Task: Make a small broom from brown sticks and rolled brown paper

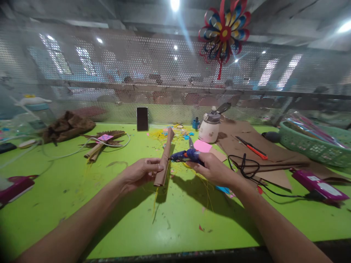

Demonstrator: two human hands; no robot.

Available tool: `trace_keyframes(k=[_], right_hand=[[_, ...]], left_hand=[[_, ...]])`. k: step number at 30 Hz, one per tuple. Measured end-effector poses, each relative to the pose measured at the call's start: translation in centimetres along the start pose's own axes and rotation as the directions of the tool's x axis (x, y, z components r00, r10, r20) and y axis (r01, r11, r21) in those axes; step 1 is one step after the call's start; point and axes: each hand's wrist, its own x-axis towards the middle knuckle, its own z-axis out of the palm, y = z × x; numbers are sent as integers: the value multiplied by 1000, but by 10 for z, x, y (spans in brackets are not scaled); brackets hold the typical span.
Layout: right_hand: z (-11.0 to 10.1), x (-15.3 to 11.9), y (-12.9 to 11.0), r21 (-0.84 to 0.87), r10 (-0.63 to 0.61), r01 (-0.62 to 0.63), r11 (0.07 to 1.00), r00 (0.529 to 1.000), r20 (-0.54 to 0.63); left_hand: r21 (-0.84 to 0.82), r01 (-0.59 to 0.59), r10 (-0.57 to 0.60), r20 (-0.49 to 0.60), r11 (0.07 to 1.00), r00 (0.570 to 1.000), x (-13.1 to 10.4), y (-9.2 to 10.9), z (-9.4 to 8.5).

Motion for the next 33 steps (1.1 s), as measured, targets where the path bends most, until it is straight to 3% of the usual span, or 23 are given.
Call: trace_keyframes(k=[33], right_hand=[[-8,-8,-9,14,-24,22,1000,992,123]], left_hand=[[5,-2,1,13,1000,1000,-2,5,1]])
